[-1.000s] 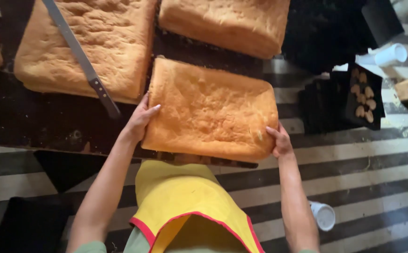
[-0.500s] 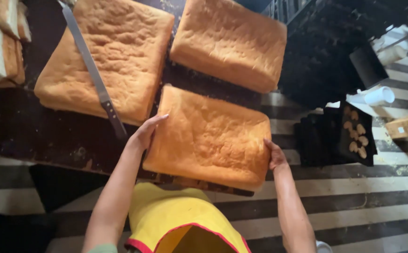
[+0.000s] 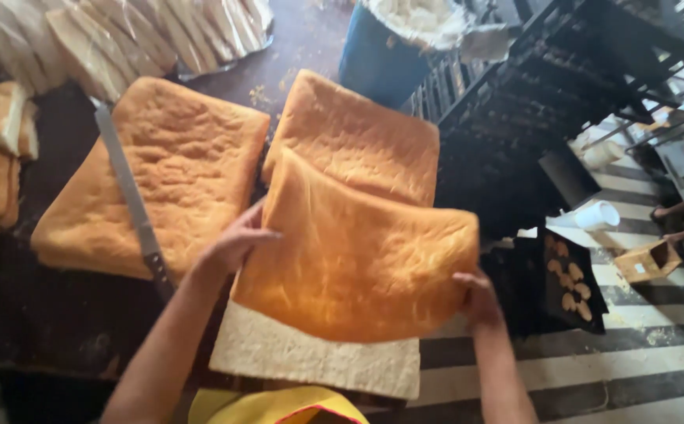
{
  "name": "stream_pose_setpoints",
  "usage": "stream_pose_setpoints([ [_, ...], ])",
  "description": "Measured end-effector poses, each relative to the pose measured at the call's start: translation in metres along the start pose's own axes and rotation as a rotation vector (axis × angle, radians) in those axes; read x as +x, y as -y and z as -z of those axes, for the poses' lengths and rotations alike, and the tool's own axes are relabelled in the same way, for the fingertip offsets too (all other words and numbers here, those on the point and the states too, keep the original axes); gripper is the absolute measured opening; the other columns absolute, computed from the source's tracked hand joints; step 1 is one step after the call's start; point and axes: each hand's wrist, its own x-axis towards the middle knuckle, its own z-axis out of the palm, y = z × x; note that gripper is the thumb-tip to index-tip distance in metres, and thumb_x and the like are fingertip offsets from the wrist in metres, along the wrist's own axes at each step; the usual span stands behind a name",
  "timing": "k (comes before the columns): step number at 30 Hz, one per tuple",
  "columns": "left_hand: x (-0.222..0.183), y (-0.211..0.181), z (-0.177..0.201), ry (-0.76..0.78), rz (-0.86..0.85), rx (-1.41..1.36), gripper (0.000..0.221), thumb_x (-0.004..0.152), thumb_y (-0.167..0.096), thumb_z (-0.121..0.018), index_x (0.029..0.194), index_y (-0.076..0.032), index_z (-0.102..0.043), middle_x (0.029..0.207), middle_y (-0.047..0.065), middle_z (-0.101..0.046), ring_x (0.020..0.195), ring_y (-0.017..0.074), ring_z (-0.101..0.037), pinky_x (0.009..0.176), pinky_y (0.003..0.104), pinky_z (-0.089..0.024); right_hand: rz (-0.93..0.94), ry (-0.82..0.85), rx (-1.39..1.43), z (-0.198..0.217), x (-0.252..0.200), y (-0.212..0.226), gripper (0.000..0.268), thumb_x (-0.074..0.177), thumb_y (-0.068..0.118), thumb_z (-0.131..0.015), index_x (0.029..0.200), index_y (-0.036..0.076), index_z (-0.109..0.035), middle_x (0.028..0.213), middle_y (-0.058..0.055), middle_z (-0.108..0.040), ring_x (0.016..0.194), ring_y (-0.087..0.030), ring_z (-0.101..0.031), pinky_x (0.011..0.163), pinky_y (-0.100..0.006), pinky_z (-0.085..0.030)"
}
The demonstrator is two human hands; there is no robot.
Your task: Applying a layer of cream or frosting to a large slab of cake using a spatula and a bucket of cream.
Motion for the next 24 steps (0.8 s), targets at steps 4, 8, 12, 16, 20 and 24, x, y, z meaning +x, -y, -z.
stream_pose_setpoints([
  [4, 0.065, -0.092, -0.015, 0.139, -0.121, 0.019, 0.082, 0.079, -0.004, -0.074, 0.153, -0.011, -0.040, 0.140, 0.003, -0.062, 0.125, 0.0145, -0.061, 0.103, 0.035, -0.051, 0.312, 0.066, -0.049, 0.013, 0.047, 0.090, 0.069, 0.075, -0.002, -0.065, 0.144, -0.001, -0.054, 0.128, -0.013, -0.068, 0.112, -0.026, -0.068, 0.092, -0.036, -0.057],
  [8, 0.107, -0.129, -0.017, -0.015, -0.410, 0.744, 0.072, 0.086, -0.005, -0.078, 0.152, -0.007, -0.048, 0.133, 0.010, -0.064, 0.118, 0.0209, -0.061, 0.102, 0.038, -0.052, 0.551, 0.050, -0.060, -0.010, 0.087, 0.131, 0.061, 0.081, 0.003, -0.064, 0.142, 0.000, -0.055, 0.128, -0.012, -0.067, 0.113, -0.025, -0.068, 0.094, -0.036, -0.057],
  [12, 0.136, -0.057, -0.015, -0.396, -0.947, 0.064, 0.064, 0.097, -0.013, -0.063, 0.156, -0.007, -0.039, 0.158, 0.009, -0.046, 0.147, 0.0220, -0.044, 0.124, 0.037, -0.033, 0.526, 0.046, 0.009, -0.034, 0.136, 0.043, 0.054, 0.090, 0.023, -0.054, 0.138, -0.001, -0.057, 0.130, -0.015, -0.067, 0.116, -0.028, -0.065, 0.100, -0.040, -0.051],
  [16, 0.167, 0.011, 0.045, -0.375, -0.684, -0.402, 0.060, 0.103, -0.030, -0.054, 0.157, -0.008, -0.042, 0.152, 0.011, -0.056, 0.139, 0.0255, -0.053, 0.119, 0.040, -0.040, 0.501, 0.043, 0.087, -0.041, 0.192, -0.021, 0.059, 0.098, 0.042, -0.043, 0.135, -0.001, -0.058, 0.133, -0.017, -0.067, 0.120, -0.031, -0.062, 0.106, -0.043, -0.046],
  [20, 0.156, 0.030, 0.061, -0.290, -0.311, -0.581, 0.062, 0.102, -0.046, -0.042, 0.148, -0.005, -0.050, 0.138, 0.015, -0.063, 0.123, 0.0323, -0.063, 0.104, 0.047, -0.051, 0.460, 0.094, 0.280, 0.007, 0.237, -0.059, 0.053, 0.110, 0.042, -0.042, 0.125, -0.007, -0.055, 0.129, -0.024, -0.064, 0.117, -0.036, -0.060, 0.106, -0.050, -0.044],
  [24, 0.161, 0.025, 0.060, -0.146, -0.278, -0.601, 0.055, 0.104, -0.040, -0.048, 0.144, -0.002, -0.054, 0.131, 0.017, -0.067, 0.116, 0.0317, -0.066, 0.099, 0.046, -0.054, 0.508, -0.021, 0.140, 0.082, 0.269, -0.097, 0.043, 0.122, 0.025, -0.056, 0.115, -0.018, -0.053, 0.119, -0.032, -0.064, 0.109, -0.041, -0.062, 0.099, -0.058, -0.050],
])
